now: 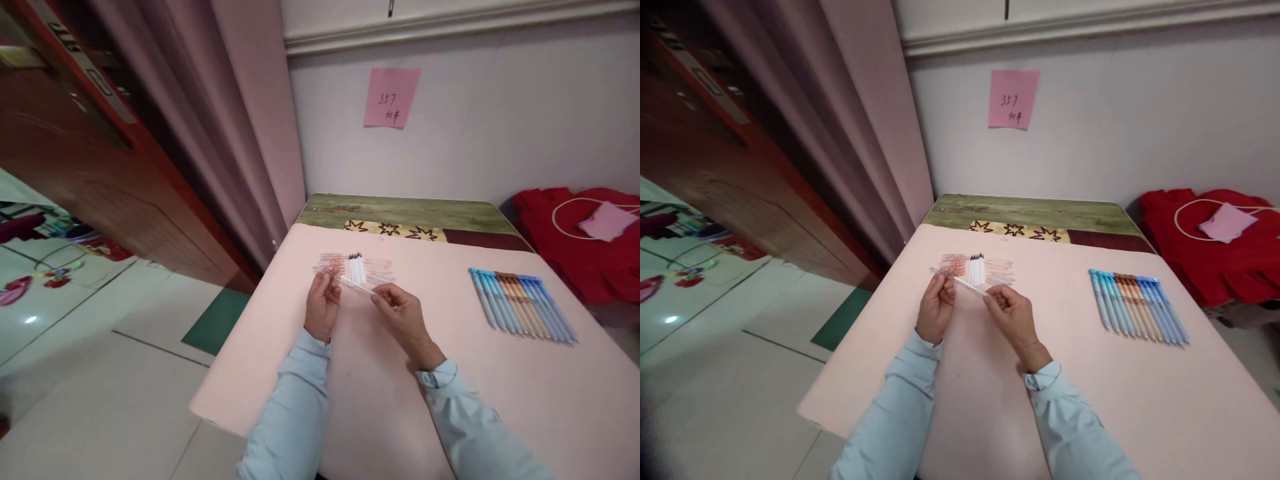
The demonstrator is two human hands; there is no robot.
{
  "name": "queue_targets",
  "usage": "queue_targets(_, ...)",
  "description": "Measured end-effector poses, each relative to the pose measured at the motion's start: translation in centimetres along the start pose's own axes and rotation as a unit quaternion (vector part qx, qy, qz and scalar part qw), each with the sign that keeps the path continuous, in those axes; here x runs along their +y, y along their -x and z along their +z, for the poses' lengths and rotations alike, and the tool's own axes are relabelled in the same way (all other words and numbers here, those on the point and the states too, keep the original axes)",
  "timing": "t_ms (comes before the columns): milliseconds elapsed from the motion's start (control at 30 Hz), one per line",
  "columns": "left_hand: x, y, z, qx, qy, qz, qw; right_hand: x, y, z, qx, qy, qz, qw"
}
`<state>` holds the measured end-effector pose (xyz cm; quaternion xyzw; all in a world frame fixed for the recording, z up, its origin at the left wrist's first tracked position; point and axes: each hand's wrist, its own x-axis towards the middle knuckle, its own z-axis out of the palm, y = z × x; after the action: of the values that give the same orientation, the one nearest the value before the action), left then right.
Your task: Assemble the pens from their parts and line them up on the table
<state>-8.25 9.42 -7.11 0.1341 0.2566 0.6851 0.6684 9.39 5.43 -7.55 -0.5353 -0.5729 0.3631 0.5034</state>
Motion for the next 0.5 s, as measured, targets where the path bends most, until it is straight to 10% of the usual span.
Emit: queue_targets(500,-0.6,1.1,0.9,-0.026,-0.135,0.035,0.99,0.3,0.1,0.2,0.01,0.013,-0.009,1.0)
